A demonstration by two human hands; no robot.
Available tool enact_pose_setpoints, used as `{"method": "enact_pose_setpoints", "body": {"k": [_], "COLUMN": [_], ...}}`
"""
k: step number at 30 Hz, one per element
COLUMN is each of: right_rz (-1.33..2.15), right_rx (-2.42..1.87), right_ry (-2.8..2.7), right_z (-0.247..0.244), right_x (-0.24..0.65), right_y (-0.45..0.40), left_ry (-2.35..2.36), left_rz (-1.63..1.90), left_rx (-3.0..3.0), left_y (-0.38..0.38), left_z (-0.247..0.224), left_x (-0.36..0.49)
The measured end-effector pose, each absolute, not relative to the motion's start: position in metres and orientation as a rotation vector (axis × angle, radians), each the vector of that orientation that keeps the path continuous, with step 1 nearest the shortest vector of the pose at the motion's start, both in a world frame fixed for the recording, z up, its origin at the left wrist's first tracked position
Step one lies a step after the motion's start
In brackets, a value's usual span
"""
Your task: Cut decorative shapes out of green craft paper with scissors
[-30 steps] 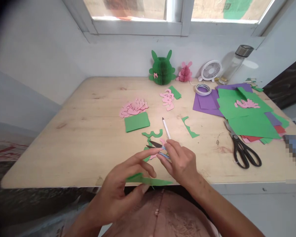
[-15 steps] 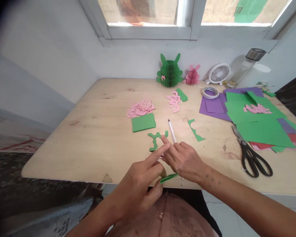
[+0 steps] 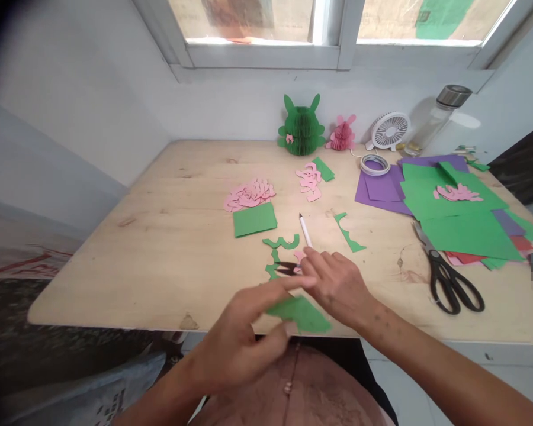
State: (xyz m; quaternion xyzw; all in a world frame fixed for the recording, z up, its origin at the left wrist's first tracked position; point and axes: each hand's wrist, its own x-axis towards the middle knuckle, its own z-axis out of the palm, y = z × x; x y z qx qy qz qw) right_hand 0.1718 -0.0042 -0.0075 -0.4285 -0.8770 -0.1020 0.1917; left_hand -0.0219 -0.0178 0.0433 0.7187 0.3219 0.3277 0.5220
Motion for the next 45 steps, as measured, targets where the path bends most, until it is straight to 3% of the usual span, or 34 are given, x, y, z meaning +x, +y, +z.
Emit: {"method": "enact_pose_setpoints", "body": {"k": [5, 9, 12, 45], "right_rz": [0.571, 1.268, 1.457, 1.549], "right_rx": [-1.694, -1.611, -1.509, -1.391], "right_ry": [-1.770, -1.155, -0.895, -0.703], "right_z": [-0.005, -0.011, -0.016, -0.039], "right_x": [0.195, 0.195, 0.185, 0.141], "right_y": [-0.017, -0.045, -0.067, -0.060], "left_ry": [0.899, 0.880, 0.877, 0.985], "left_rz": [0.826, 0.743, 0.737, 0.806], "left_rx": [0.908, 0.702, 0.670, 0.647], "left_y": [0.006, 0.016, 0.016, 0.013], "left_z": [0.026, 0.009, 0.003, -0.005], "left_x": [-0.030, -0.031, -0.028, -0.003]}}
